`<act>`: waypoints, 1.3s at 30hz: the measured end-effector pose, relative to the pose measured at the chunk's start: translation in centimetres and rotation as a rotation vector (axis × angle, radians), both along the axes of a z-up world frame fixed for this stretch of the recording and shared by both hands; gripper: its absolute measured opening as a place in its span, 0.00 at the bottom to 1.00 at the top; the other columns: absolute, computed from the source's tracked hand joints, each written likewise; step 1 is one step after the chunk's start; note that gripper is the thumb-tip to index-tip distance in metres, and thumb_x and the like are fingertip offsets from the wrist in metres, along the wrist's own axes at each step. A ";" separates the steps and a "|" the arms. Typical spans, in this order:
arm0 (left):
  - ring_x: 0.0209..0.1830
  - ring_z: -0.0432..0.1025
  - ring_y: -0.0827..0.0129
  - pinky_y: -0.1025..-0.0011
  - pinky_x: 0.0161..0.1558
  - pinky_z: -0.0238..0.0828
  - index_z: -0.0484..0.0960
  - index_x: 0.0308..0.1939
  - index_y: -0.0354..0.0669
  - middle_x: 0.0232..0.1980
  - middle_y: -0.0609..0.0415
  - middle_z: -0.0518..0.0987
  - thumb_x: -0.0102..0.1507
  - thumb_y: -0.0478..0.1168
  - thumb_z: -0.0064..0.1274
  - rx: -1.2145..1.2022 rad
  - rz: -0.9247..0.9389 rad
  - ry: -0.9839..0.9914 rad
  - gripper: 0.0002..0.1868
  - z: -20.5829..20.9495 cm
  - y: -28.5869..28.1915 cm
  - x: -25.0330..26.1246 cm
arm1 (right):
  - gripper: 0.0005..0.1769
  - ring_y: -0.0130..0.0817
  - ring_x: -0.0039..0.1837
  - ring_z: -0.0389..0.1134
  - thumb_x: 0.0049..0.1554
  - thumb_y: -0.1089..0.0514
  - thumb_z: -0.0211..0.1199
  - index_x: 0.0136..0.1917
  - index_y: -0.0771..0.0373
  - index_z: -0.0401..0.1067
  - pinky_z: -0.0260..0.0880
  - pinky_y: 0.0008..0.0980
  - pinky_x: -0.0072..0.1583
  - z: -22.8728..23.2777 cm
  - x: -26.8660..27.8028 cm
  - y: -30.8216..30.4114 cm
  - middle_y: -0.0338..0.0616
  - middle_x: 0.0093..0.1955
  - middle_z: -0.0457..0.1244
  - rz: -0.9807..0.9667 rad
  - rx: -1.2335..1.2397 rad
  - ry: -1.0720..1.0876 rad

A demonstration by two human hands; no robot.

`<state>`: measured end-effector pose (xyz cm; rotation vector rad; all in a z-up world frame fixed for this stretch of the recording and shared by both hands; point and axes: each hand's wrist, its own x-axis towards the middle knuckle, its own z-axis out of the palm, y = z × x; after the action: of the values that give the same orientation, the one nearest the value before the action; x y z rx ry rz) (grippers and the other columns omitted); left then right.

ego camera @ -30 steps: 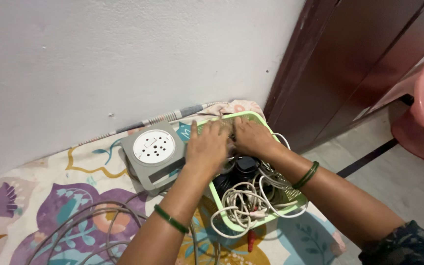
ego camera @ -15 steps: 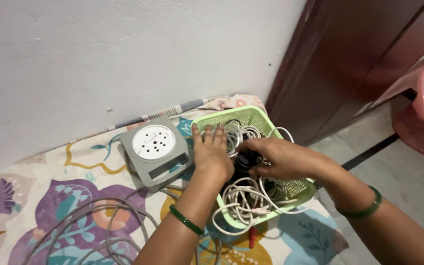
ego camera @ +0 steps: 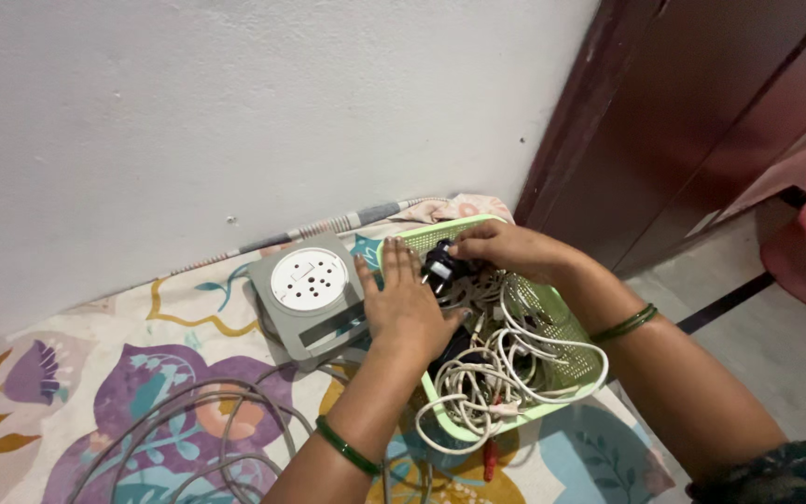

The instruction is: The person coils a white cable and places it into a green basket. They then handle a grey cable and a power strip, moving them on the table and adjusting the basket contents.

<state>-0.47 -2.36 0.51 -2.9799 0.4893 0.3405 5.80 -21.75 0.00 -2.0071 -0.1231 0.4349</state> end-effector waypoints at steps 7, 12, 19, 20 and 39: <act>0.85 0.22 0.52 0.37 0.75 0.21 0.42 0.79 0.34 0.85 0.44 0.32 0.59 0.75 0.49 -0.143 0.021 0.082 0.63 1.2 2.6 0.4 | 0.27 0.35 0.50 0.74 0.52 0.45 0.71 0.60 0.63 0.78 0.73 0.36 0.53 -1.0 0.1 1.5 0.48 0.48 0.72 0.098 -0.452 -0.384; 0.85 0.25 0.53 0.39 0.76 0.23 0.39 0.80 0.40 0.85 0.46 0.33 0.60 0.74 0.50 -0.145 -0.006 0.112 0.62 2.2 2.9 -0.4 | 0.32 0.43 0.57 0.73 0.51 0.43 0.71 0.64 0.61 0.74 0.72 0.40 0.58 1.2 -1.0 2.8 0.54 0.54 0.71 0.036 -0.677 -0.392; 0.85 0.31 0.54 0.38 0.77 0.25 0.36 0.81 0.42 0.85 0.47 0.38 0.60 0.70 0.54 -0.196 -0.026 0.088 0.62 2.7 2.6 -2.4 | 0.28 0.42 0.61 0.72 0.57 0.46 0.62 0.67 0.59 0.71 0.73 0.42 0.61 5.9 -4.8 1.4 0.47 0.61 0.70 -0.130 -0.555 -0.351; 0.84 0.32 0.53 0.38 0.76 0.26 0.37 0.81 0.42 0.84 0.48 0.38 0.61 0.69 0.54 -0.217 -0.035 0.070 0.60 2.7 2.6 -2.6 | 0.26 0.41 0.61 0.73 0.58 0.47 0.62 0.67 0.57 0.72 0.73 0.41 0.61 6.2 -5.4 1.1 0.46 0.61 0.70 -0.102 -0.569 -0.369; 0.73 0.65 0.51 0.46 0.73 0.54 0.78 0.64 0.42 0.70 0.43 0.74 0.70 0.48 0.44 -0.280 0.049 0.100 0.22 5.2 3.6 -5.1 | 0.44 0.47 0.83 0.41 0.48 0.76 0.54 0.73 0.45 0.66 0.43 0.50 0.78 3.5 -6.4 3.4 0.44 0.83 0.44 0.457 -0.813 -0.653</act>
<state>-5.58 1.26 5.75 -3.2621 0.5139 0.4635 -0.58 -18.34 3.54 -2.8714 -0.9507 0.0778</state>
